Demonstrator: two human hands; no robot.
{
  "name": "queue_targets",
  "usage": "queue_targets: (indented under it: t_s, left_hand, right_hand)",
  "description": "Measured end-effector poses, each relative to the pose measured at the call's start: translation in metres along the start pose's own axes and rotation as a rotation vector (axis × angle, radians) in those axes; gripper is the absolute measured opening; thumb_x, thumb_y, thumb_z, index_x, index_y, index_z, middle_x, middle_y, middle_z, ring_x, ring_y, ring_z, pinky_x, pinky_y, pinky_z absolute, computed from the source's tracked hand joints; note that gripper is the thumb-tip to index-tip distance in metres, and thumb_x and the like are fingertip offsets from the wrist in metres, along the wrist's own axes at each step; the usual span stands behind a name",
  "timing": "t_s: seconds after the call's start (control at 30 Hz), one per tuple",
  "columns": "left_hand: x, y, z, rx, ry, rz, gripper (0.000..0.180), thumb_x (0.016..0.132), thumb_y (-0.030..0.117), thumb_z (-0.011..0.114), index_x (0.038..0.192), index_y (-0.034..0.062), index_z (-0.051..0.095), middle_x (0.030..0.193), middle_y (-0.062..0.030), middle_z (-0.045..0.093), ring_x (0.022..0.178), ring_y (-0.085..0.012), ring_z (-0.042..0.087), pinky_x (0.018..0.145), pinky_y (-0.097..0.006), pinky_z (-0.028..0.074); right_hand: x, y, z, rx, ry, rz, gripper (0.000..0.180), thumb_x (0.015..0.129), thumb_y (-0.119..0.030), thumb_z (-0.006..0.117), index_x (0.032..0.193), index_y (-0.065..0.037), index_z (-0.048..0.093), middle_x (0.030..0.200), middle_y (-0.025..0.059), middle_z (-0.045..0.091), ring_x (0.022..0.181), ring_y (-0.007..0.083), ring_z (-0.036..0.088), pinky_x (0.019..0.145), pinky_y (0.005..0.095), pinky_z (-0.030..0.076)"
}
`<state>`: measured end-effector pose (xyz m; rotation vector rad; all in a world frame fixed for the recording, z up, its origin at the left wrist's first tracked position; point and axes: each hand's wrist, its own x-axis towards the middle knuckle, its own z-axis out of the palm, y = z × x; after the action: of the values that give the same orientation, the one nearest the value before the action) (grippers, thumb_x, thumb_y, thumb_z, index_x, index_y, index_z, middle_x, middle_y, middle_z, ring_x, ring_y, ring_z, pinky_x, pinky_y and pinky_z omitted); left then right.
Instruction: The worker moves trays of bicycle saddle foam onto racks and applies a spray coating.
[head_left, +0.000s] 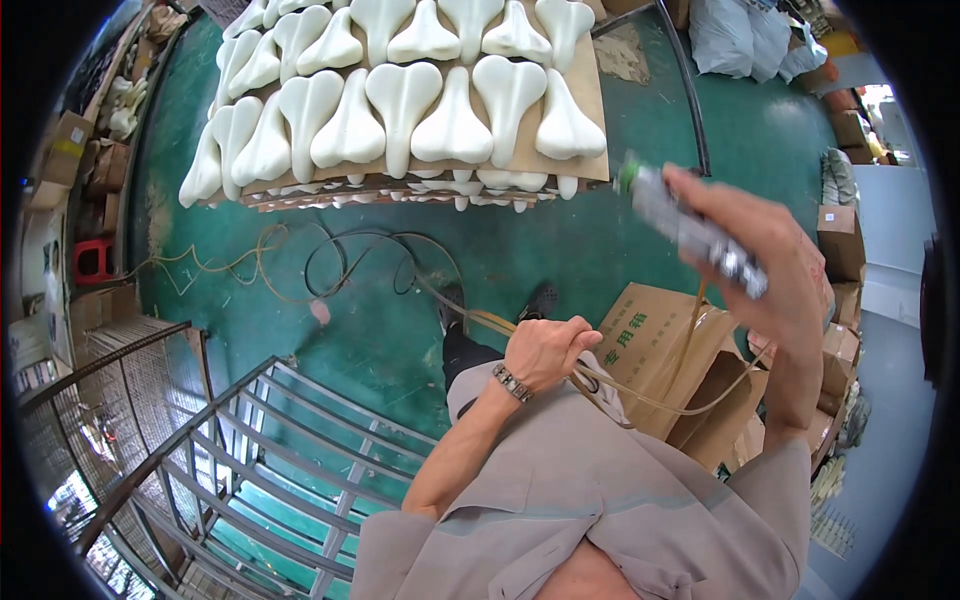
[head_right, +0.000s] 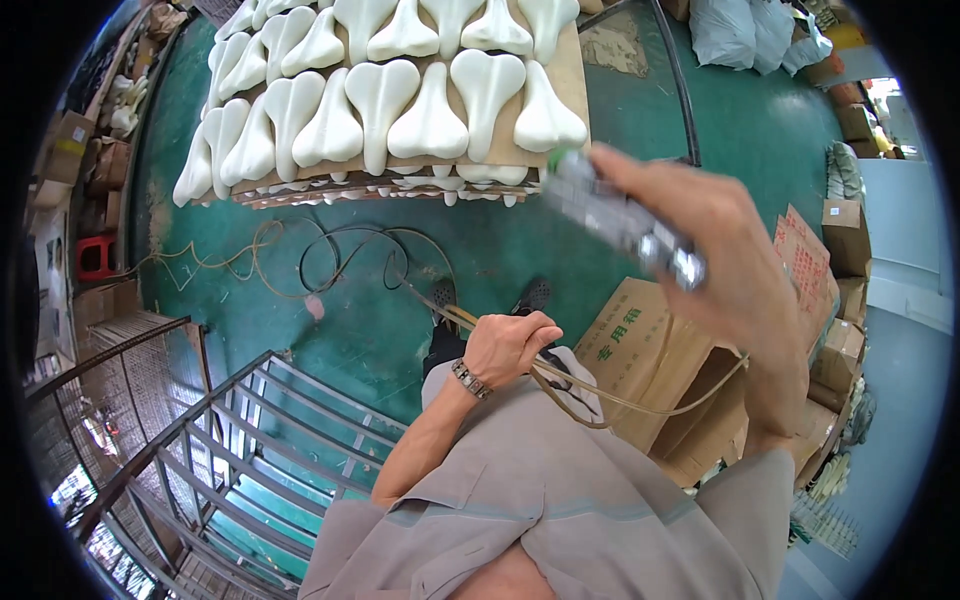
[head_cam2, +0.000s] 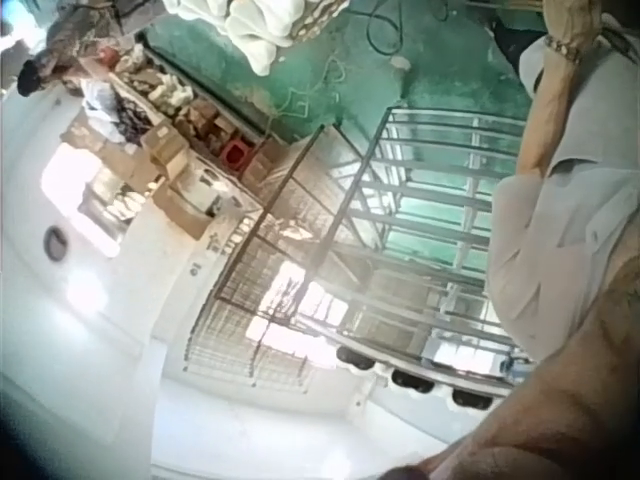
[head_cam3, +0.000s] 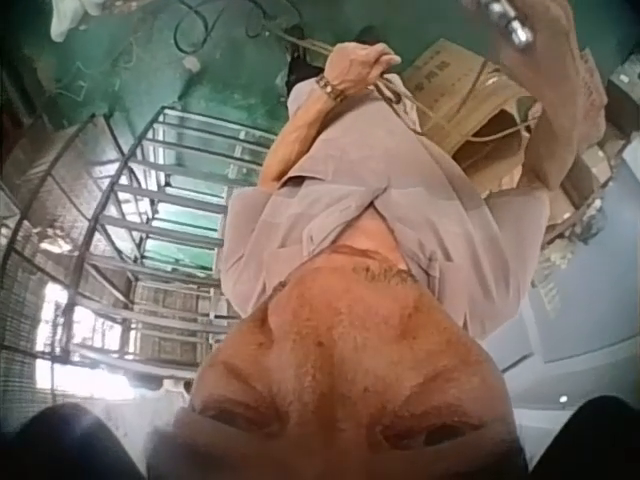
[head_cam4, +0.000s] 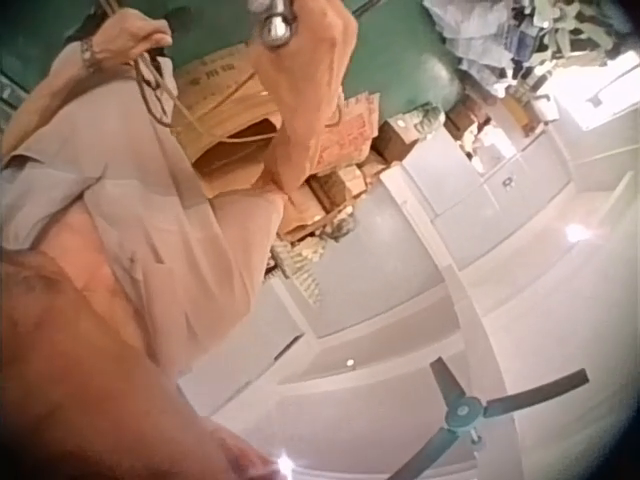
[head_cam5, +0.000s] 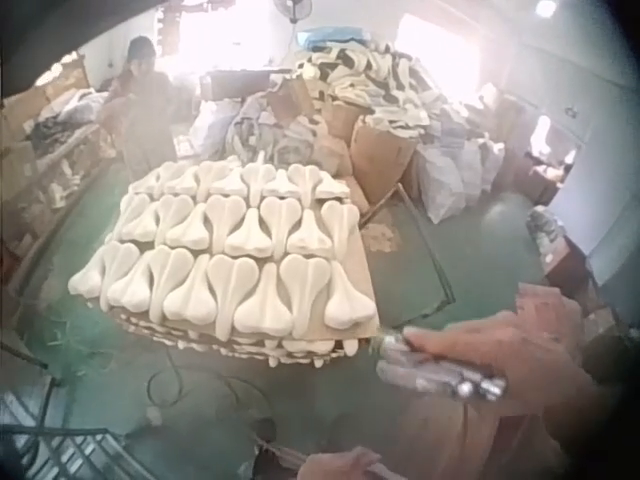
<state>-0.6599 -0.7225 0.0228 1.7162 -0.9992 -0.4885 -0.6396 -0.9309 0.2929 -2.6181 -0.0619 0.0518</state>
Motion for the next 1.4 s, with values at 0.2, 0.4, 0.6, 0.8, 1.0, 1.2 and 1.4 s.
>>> queue_targets:
  t_s: [0.2, 0.4, 0.6, 0.8, 1.0, 1.2, 1.4]
  left_hand:
    - [0.013, 0.014, 0.033, 0.005, 0.044, -0.031, 0.033, 0.104, 0.037, 0.062, 0.086, 0.0096, 0.064, 0.063, -0.0087, 0.064, 0.057, -0.032, 0.064, 0.052, -0.044, 0.047]
    - [0.028, 0.02, 0.054, 0.069, -0.022, -0.031, 0.034, 0.104, 0.038, 0.062, 0.085, 0.0098, 0.063, 0.064, -0.0086, 0.065, 0.057, -0.0318, 0.064, 0.052, -0.043, 0.047]
    - [0.034, 0.021, 0.066, 0.126, -0.029, 0.026, 0.035, 0.104, 0.04, 0.062, 0.085, 0.0101, 0.063, 0.063, -0.0097, 0.064, 0.057, -0.0325, 0.063, 0.052, -0.045, 0.047]
    - [0.04, 0.025, 0.081, 0.032, -0.106, 0.004, 0.033, 0.103, 0.038, 0.063, 0.085, 0.0096, 0.064, 0.064, -0.0105, 0.064, 0.058, -0.033, 0.064, 0.053, -0.046, 0.047]
    - [0.054, 0.033, 0.105, 0.023, -0.143, -0.011, 0.032, 0.102, 0.036, 0.064, 0.086, 0.0092, 0.065, 0.065, -0.0104, 0.065, 0.06, -0.0333, 0.065, 0.054, -0.046, 0.047]
    - [0.066, 0.052, 0.137, 0.139, -0.111, 0.065, 0.033, 0.103, 0.038, 0.064, 0.086, 0.0096, 0.064, 0.065, -0.0104, 0.065, 0.06, -0.0336, 0.065, 0.053, -0.046, 0.046]
    - [0.063, 0.064, 0.177, 0.067, -0.085, -0.061, 0.032, 0.103, 0.037, 0.064, 0.086, 0.0097, 0.065, 0.064, -0.0095, 0.065, 0.06, -0.0324, 0.065, 0.053, -0.046, 0.047]
  right_hand:
    - [-0.022, 0.03, -0.016, 0.021, -0.028, -0.018, 0.066, 0.077, 0.007, 0.073, 0.142, -0.001, 0.061, 0.111, 0.0213, 0.072, 0.092, 0.0354, 0.07, 0.082, 0.0351, 0.054]
    - [-0.027, 0.041, -0.027, -0.011, 0.019, -0.072, 0.071, 0.071, -0.004, 0.067, 0.142, 0.005, 0.06, 0.097, 0.0208, 0.071, 0.086, 0.0385, 0.071, 0.079, 0.0361, 0.055]
    - [-0.048, 0.047, -0.037, 0.141, -0.118, -0.111, 0.072, 0.071, -0.008, 0.072, 0.141, 0.006, 0.059, 0.101, 0.0217, 0.072, 0.088, 0.0391, 0.071, 0.079, 0.0396, 0.055]
    - [-0.056, 0.074, -0.036, 0.102, 0.088, -0.045, 0.071, 0.073, 0.0, 0.07, 0.142, 0.005, 0.059, 0.103, 0.022, 0.072, 0.089, 0.0396, 0.071, 0.079, 0.0387, 0.055]
    - [-0.095, 0.09, -0.055, 0.068, 0.134, 0.07, 0.067, 0.074, -0.006, 0.068, 0.14, 0.005, 0.061, 0.097, 0.0204, 0.07, 0.083, 0.0335, 0.07, 0.075, 0.0377, 0.053]
    - [-0.121, 0.108, -0.062, 0.107, -0.102, -0.056, 0.07, 0.073, -0.001, 0.077, 0.141, 0.004, 0.059, 0.101, 0.0218, 0.072, 0.085, 0.0397, 0.071, 0.073, 0.0419, 0.055]
    - [-0.126, 0.156, -0.066, 0.08, 0.115, -0.06, 0.071, 0.072, 0.007, 0.066, 0.143, 0.006, 0.058, 0.1, 0.0231, 0.069, 0.087, 0.038, 0.07, 0.078, 0.0374, 0.054]
